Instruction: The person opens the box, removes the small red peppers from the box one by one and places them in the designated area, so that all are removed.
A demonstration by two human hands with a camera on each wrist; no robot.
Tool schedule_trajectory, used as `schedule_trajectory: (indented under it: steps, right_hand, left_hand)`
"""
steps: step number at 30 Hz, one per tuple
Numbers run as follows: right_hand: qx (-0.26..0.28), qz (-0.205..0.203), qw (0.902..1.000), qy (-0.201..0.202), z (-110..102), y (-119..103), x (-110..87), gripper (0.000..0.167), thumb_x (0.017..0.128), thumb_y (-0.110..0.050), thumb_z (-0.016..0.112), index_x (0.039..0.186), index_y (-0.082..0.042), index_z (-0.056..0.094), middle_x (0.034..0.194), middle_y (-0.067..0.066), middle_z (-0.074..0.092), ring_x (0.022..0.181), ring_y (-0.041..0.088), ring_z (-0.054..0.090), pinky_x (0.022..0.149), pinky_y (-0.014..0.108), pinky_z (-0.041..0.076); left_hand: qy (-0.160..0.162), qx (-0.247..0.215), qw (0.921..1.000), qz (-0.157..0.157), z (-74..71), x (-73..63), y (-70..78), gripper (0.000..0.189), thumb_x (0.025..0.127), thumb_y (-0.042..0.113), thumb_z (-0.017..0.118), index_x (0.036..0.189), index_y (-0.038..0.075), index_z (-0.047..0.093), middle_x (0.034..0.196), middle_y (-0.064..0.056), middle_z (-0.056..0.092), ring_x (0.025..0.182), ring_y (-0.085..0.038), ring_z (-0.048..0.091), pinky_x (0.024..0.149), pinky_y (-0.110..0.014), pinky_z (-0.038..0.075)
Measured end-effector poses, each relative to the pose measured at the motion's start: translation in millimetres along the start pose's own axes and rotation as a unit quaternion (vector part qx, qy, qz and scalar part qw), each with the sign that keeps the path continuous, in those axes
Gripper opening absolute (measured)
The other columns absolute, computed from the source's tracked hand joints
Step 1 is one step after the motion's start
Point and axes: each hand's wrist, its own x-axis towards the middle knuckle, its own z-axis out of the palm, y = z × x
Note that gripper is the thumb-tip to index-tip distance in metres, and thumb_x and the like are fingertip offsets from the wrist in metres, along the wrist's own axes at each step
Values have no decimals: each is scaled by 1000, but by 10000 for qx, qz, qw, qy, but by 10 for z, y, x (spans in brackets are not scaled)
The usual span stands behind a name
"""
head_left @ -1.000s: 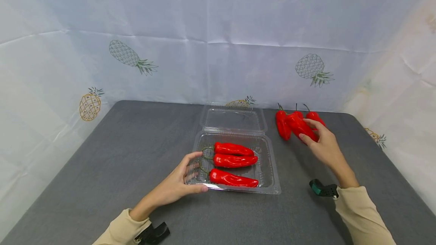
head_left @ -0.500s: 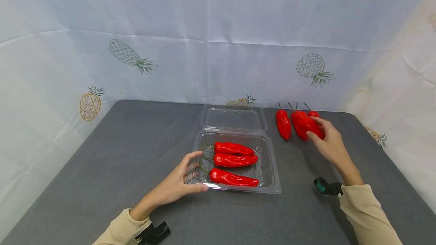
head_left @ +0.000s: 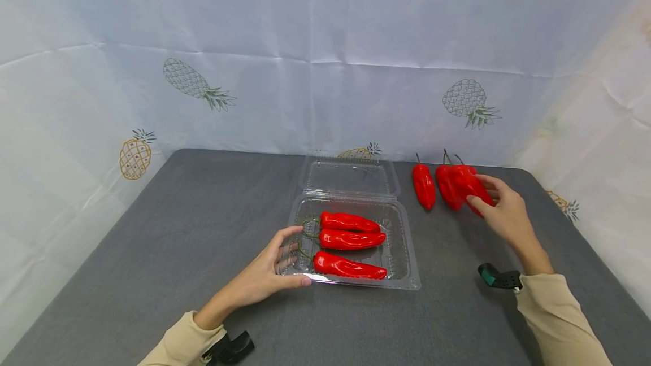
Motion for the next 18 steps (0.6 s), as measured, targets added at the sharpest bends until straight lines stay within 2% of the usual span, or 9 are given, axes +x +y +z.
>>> schedule_trajectory:
  steps: [1, 3, 4, 5, 8, 9, 11, 18]
  right_hand:
    - [-15, 18, 10000, -12, -14, 10, 6, 56, 99, -22, 57, 146, 4, 40, 135, 36, 50, 113, 54, 54, 69, 35, 62]
    - [-25, 32, 10000, -18, -39, 32, 19, 57, 99, -23, 58, 146, 4, 40, 134, 36, 51, 113, 54, 55, 69, 35, 62]
    - [-20, 53, 10000, -20, -49, 45, 24, 57, 99, -24, 57, 146, 4, 39, 134, 36, 51, 113, 55, 55, 71, 39, 63]
    - [-37, 62, 10000, -23, -60, 62, 33, 58, 99, -24, 58, 146, 4, 39, 134, 36, 51, 113, 55, 55, 69, 32, 61]
    - [-47, 105, 9999, -53, -91, 112, 49, 59, 99, -25, 57, 147, 4, 39, 134, 37, 51, 115, 56, 55, 68, 27, 59]
    - [-51, 112, 9999, -62, -102, 131, 55, 59, 100, -26, 57, 147, 3, 39, 134, 37, 51, 115, 56, 54, 66, 19, 56]
    - [-46, 130, 9999, -91, -126, 166, 67, 60, 100, -28, 57, 147, 3, 38, 135, 36, 51, 116, 56, 54, 61, 6, 41]
    - [-119, 211, 9997, -22, -166, 260, 109, 62, 99, -32, 58, 147, 3, 40, 136, 37, 51, 115, 54, 55, 59, 3, 38]
  left_hand:
    - [2, 4, 10000, 6, 0, 0, -1, 93, 83, 18, 80, 154, 15, 19, 164, -11, 18, 149, -37, 29, 118, -54, 34]
    - [2, 10, 10000, 13, -1, -1, -4, 93, 83, 18, 80, 154, 15, 19, 164, -11, 18, 149, -37, 30, 118, -53, 34]
    - [3, 12, 10000, 15, -1, 0, -5, 93, 83, 18, 80, 154, 15, 19, 164, -11, 18, 149, -37, 30, 118, -53, 35]
    - [5, 11, 10000, 17, -1, 0, -6, 93, 83, 18, 80, 154, 15, 19, 164, -11, 18, 149, -37, 30, 118, -53, 35]
    - [6, 9, 10000, 23, 0, 1, -8, 93, 83, 18, 80, 154, 15, 20, 163, -12, 19, 148, -37, 30, 118, -53, 35]
    - [5, 7, 10000, 23, 0, 1, -9, 93, 83, 18, 81, 154, 15, 20, 163, -12, 19, 148, -37, 30, 118, -53, 35]
    - [4, 5, 10000, 23, 0, 1, -10, 93, 83, 18, 81, 154, 15, 20, 163, -12, 19, 148, -37, 30, 118, -53, 35]
    - [0, 2, 10000, 11, -3, 2, -16, 93, 83, 18, 81, 154, 16, 19, 163, -11, 19, 148, -36, 30, 118, -53, 35]
